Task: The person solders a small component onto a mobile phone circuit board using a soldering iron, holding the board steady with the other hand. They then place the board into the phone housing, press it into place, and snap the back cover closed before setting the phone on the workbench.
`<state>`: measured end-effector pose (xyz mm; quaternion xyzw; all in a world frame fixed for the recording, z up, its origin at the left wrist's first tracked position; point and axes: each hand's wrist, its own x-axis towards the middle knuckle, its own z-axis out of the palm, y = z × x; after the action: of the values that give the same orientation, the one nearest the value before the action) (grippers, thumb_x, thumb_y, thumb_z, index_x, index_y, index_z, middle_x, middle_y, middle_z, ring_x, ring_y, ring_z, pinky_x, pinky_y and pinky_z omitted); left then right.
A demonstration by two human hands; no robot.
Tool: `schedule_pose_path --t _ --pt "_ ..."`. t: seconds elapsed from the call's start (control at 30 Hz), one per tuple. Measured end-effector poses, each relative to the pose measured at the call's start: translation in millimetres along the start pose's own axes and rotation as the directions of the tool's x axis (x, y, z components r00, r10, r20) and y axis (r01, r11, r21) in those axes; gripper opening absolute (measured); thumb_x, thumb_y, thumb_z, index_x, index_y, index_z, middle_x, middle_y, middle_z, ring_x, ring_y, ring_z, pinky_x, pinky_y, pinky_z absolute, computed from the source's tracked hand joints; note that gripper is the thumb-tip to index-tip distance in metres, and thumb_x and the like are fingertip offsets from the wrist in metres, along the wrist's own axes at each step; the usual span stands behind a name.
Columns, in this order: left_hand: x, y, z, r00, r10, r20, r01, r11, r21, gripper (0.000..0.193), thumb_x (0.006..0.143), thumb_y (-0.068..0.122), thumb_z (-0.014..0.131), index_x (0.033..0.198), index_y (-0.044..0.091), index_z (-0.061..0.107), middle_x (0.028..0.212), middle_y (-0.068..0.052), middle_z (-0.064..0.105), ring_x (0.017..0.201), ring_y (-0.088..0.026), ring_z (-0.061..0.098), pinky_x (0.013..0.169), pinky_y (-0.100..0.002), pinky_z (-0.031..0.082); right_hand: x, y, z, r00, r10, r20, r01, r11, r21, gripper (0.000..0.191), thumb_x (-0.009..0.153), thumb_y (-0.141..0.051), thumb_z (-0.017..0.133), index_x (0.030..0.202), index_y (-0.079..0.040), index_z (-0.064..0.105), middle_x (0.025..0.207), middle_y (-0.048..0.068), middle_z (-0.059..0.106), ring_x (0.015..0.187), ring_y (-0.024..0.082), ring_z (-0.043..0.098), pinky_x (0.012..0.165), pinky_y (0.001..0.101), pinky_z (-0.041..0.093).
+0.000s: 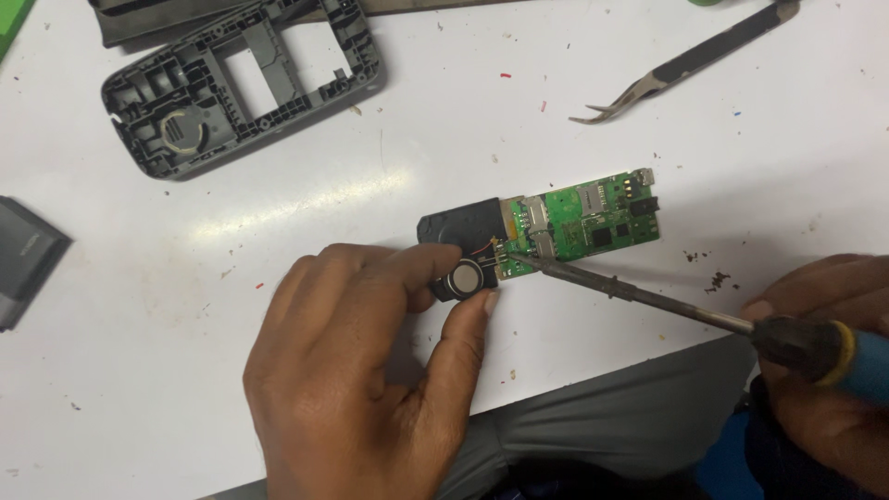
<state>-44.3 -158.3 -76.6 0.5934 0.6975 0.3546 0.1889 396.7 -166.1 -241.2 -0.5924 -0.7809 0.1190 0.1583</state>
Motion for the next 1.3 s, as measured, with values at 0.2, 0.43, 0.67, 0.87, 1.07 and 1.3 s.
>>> schedule_pose_path --t 0.2,0.43,0.67,0.87,1.07,1.3 --pt "0 0 0 1.0 -0.006 0.011 0.006 1.0 -0.003 0.022 0.08 0.014 0.084 0.097 0.005 0.073 0.082 -0.005 0.068 0.074 -0.016 0.064 0.06 -0.032 0.048 9 -16 2 0.95 0.256 0.178 -0.228 0.959 -0.168 0.025 0.084 0.003 0.084 0.103 -0.004 0.069 0.103 0.006 0.071 0.084 0.011 0.07 0.078 0.0207 0.058" --pt "0 -1 0 1.0 0.008 0.01 -0.008 1.0 -0.011 0.02 0.081 0.013 0.084 0.095 0.005 0.073 0.083 -0.005 0.068 0.075 -0.016 0.065 0.061 -0.032 0.049 -6 13 6 0.95 0.295 0.105 -0.311 0.924 0.222 0.012 0.101 -0.02 0.075 0.103 -0.012 0.066 0.102 0.006 0.072 0.084 0.009 0.071 0.08 0.018 0.059" --pt "0 0 0 1.0 -0.011 0.018 0.011 1.0 -0.006 0.02 0.081 0.015 0.084 0.095 0.005 0.073 0.082 -0.005 0.069 0.075 -0.015 0.065 0.06 -0.031 0.049 -33 69 37 0.765 0.588 0.264 -0.609 0.793 -0.001 0.023 0.097 -0.021 0.075 0.11 -0.002 0.071 0.088 0.011 0.073 0.069 0.016 0.071 0.069 0.027 0.062" --pt "0 -1 0 1.0 0.0 0.013 0.0 1.0 -0.01 0.02 0.081 0.014 0.083 0.096 0.005 0.073 0.083 -0.005 0.068 0.074 -0.015 0.064 0.06 -0.031 0.048 -52 81 34 0.96 0.248 0.13 -0.234 0.966 -0.112 0.025 0.098 -0.027 0.074 0.113 -0.008 0.069 0.095 0.002 0.073 0.078 0.007 0.071 0.079 0.0192 0.057" --pt "1 0 -1 1.0 0.001 0.014 -0.001 1.0 -0.016 0.019 0.082 0.014 0.083 0.096 0.005 0.073 0.083 -0.005 0.069 0.072 -0.015 0.064 0.059 -0.031 0.047 -47 90 41 0.759 0.573 0.31 -0.565 0.816 -0.125 0.032 0.097 -0.029 0.071 0.119 -0.006 0.067 0.092 0.005 0.073 0.076 0.01 0.071 0.079 0.0233 0.058" --pt "1 -3 0 1.0 0.003 0.017 -0.003 1.0 -0.004 0.019 0.082 0.014 0.083 0.096 0.005 0.073 0.082 -0.005 0.069 0.073 -0.015 0.064 0.059 -0.031 0.047 -51 78 35 0.908 0.379 0.179 -0.372 0.925 -0.076 0.038 0.095 -0.031 0.071 0.119 -0.003 0.067 0.092 0.003 0.072 0.074 0.007 0.07 0.076 0.0208 0.059"
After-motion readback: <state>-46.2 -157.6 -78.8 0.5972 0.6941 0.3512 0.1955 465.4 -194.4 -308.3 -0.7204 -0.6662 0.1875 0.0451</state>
